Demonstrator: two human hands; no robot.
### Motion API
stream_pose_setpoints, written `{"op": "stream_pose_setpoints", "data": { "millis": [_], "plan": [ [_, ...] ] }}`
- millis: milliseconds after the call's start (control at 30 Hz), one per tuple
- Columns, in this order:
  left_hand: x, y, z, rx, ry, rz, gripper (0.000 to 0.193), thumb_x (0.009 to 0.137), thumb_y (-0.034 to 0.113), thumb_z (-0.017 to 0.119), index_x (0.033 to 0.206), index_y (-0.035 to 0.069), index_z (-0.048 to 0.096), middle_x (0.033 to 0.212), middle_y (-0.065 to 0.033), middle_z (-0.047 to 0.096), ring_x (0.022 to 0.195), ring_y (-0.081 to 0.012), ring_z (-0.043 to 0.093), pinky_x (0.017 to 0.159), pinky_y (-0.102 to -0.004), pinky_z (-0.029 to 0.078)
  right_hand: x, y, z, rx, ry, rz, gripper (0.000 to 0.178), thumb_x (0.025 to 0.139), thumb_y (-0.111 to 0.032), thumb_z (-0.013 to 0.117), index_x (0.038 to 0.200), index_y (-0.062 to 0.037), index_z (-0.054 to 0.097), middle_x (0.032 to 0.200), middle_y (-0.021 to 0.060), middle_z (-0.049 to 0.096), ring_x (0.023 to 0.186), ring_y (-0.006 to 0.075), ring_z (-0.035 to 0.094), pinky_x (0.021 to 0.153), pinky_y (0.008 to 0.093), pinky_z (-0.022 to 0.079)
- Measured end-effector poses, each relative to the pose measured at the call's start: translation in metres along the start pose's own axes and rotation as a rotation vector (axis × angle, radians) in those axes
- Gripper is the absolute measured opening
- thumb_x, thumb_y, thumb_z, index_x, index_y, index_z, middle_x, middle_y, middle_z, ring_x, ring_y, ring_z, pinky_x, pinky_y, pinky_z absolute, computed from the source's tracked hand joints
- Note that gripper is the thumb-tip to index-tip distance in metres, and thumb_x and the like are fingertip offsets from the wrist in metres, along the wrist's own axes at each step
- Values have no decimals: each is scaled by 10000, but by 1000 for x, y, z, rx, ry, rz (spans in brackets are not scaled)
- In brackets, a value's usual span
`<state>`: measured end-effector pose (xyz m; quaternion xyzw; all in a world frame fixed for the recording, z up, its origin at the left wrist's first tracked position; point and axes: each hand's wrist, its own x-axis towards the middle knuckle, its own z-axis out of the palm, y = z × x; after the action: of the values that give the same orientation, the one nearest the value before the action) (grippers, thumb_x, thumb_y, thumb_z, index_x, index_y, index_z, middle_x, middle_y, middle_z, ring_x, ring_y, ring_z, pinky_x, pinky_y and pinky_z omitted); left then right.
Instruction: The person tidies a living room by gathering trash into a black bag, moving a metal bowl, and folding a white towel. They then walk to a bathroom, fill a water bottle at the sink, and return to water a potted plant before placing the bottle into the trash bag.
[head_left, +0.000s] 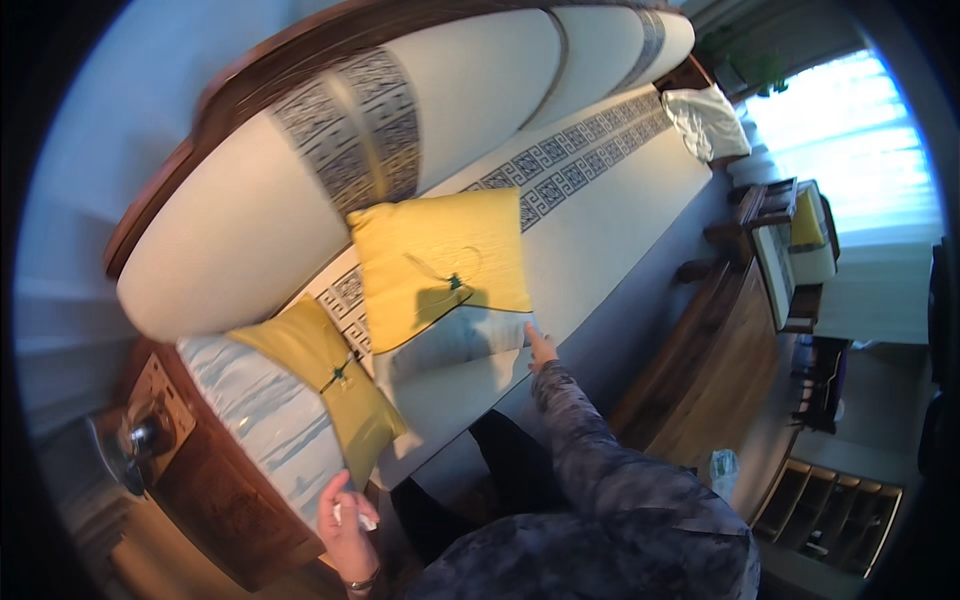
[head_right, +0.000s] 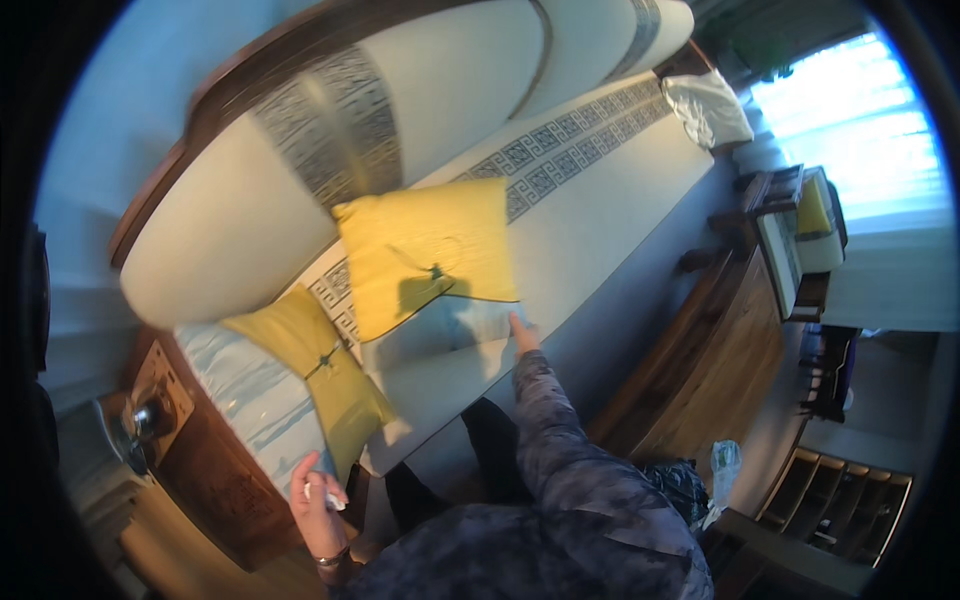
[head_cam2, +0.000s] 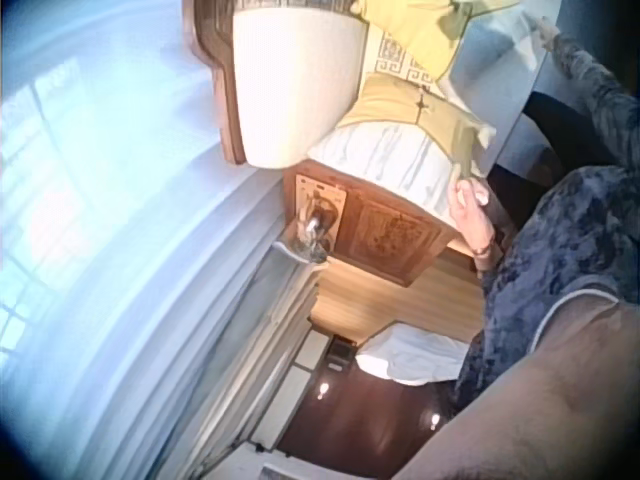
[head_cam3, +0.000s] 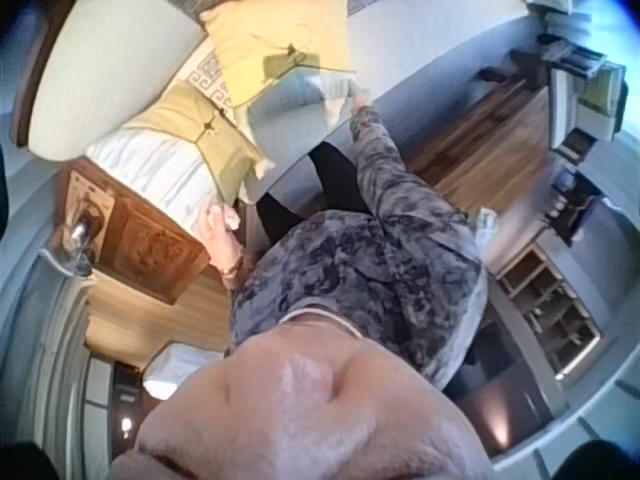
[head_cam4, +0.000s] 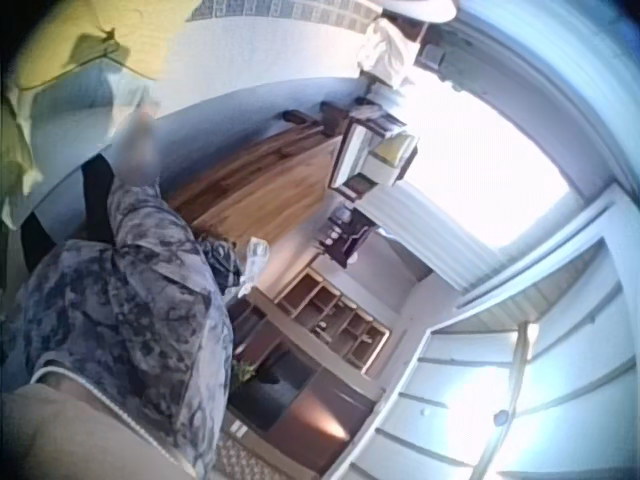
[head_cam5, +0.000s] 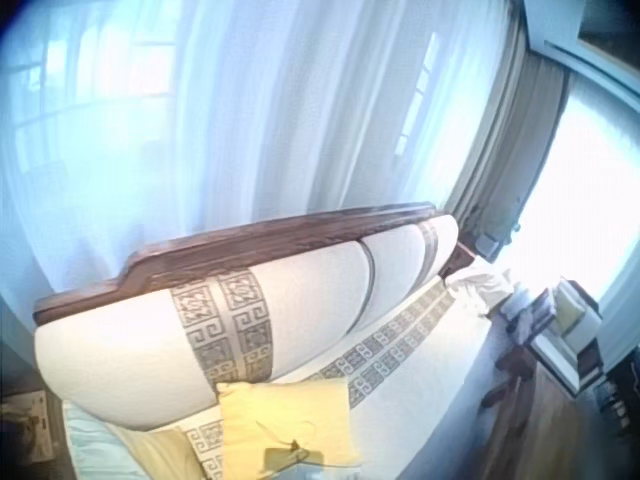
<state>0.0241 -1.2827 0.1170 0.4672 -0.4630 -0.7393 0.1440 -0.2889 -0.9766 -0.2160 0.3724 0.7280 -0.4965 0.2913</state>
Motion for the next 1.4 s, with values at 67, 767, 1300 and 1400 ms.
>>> {"op": "stream_pose_setpoints", "data": {
  "millis": [67, 767, 1300, 1400],
  "plan": [
    [14, -13, 48, 44, -55, -105, 322, 989, 147, 544, 1264, -20, 521, 722, -31, 536, 601, -104, 512, 553, -221, 416, 21, 7, 7, 192, -21, 172, 1035, 779, -570, 735, 1536, -154, 165, 1503, 192, 296, 1252, 403, 424, 888, 639, 411],
    [47, -160, 421, 1249, -362, 915, 788, 641, 289, 849, 1215, -66, 442, 1101, -240, 516, 1048, -445, 482, 898, -468, 406, -111, -236, -148, 187, -60, -460, 380, 785, -274, 761, 997, -41, 549, 875, 125, 641, 774, 215, 607, 714, 378, 491],
    [206, -167, 574, 1179, -124, 226, 561, 810, 189, 752, 1237, -97, 527, 1102, -242, 655, 1047, -315, 637, 916, -386, 481, 395, -394, -359, -466, 78, -935, 320, 767, -100, 694, 1085, -90, 651, 1063, 172, 575, 1000, 371, 583, 833, 468, 508],
    [225, -172, 587, 1252, -43, 171, 577, 816, 176, 748, 1270, -88, 508, 1170, -237, 629, 1087, -314, 617, 937, -384, 468, 469, -434, -384, -716, 207, -1007, 319, 748, -115, 704, 1064, -113, 654, 1105, 162, 578, 1025, 333, 571, 840, 454, 497]
  ]
}}
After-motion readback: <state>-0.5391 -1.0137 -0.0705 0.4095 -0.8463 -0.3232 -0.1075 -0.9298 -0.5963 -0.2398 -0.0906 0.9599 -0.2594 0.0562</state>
